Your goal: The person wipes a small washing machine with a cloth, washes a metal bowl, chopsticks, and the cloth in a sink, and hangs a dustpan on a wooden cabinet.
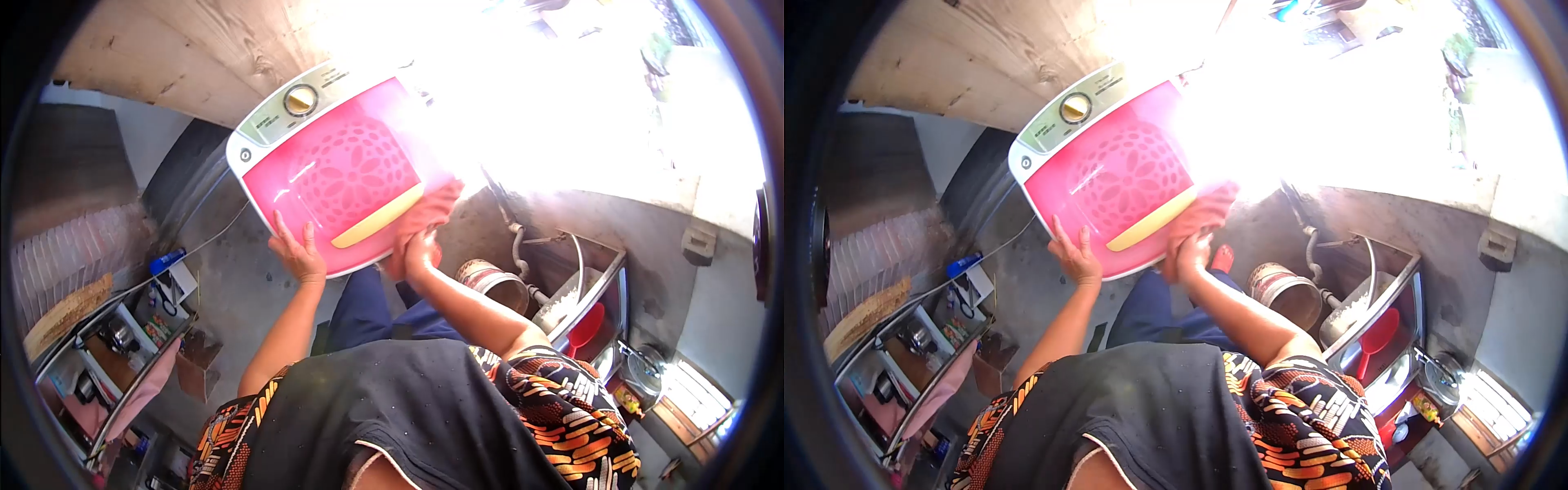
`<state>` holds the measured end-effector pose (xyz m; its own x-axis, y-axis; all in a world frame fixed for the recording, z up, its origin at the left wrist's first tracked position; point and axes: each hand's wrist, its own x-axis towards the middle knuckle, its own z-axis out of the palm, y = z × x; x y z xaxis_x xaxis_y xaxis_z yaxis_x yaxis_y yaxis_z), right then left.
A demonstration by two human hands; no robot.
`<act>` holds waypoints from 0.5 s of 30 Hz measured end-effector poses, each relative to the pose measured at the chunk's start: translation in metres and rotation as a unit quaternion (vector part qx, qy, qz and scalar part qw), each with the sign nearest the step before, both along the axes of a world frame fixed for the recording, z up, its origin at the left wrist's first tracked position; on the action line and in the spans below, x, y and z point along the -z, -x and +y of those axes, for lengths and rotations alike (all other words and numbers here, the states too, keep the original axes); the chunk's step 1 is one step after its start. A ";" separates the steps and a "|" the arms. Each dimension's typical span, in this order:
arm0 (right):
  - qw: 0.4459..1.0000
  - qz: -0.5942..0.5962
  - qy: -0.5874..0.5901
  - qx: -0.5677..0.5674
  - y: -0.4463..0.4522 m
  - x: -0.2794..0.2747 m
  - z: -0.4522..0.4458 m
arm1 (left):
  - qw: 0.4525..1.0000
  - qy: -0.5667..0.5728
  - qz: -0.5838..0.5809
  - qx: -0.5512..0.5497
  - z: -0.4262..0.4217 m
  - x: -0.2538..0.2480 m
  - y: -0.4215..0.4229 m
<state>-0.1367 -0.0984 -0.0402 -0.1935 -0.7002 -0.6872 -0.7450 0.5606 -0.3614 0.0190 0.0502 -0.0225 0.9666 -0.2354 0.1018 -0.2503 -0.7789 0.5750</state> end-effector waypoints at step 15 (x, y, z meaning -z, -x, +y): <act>0.824 -0.470 -0.226 -0.223 0.124 -0.034 0.021 | 0.995 -0.087 0.033 -0.024 0.009 0.024 -0.012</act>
